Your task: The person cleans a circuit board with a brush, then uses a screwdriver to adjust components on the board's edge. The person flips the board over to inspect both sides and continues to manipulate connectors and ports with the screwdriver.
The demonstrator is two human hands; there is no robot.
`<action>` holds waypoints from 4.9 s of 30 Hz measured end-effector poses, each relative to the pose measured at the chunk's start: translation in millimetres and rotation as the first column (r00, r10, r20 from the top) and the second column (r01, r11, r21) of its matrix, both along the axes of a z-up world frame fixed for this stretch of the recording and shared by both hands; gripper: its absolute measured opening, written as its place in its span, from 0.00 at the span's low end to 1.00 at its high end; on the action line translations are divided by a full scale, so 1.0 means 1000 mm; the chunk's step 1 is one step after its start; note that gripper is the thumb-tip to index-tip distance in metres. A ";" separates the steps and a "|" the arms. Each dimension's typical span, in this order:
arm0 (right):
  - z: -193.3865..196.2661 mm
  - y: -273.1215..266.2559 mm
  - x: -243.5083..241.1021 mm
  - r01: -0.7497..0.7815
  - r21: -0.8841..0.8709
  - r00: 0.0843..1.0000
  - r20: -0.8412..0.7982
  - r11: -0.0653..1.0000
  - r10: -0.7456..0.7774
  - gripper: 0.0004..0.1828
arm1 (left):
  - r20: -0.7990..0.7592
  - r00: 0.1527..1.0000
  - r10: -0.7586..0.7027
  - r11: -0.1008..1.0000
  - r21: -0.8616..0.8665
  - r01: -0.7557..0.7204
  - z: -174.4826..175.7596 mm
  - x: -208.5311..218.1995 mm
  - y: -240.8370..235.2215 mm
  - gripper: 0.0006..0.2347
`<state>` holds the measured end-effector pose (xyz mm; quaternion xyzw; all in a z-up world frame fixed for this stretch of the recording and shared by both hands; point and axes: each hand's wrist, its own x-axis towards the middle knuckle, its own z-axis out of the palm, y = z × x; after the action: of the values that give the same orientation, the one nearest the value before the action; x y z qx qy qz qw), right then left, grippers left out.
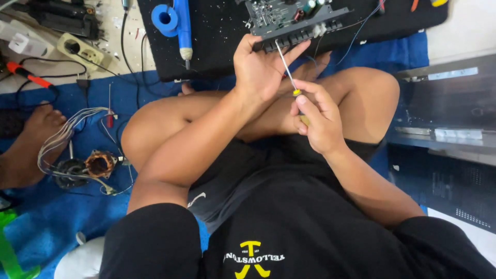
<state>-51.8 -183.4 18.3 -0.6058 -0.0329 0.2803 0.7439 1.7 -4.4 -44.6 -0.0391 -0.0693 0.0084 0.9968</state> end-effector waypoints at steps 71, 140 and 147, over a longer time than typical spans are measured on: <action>-0.002 -0.030 0.033 0.112 -0.026 0.984 -0.138 0.993 -0.114 0.16 | -0.324 0.945 0.039 0.983 0.182 0.022 -0.014 0.020 -0.015 0.16; -0.003 -0.046 0.019 0.119 -0.135 0.990 -0.066 0.984 -0.129 0.26 | -0.340 0.940 -0.039 0.935 0.320 0.154 -0.030 0.011 -0.006 0.12; -0.007 -0.057 0.018 0.157 0.479 0.787 -0.589 0.863 0.183 0.24 | -0.331 0.942 -0.045 0.945 0.292 0.147 -0.035 0.016 -0.013 0.10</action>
<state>-33.7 -240.6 11.5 -0.2643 0.1353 0.4490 0.8428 17.7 -17.6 -79.6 0.1178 0.0949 -0.0456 0.9874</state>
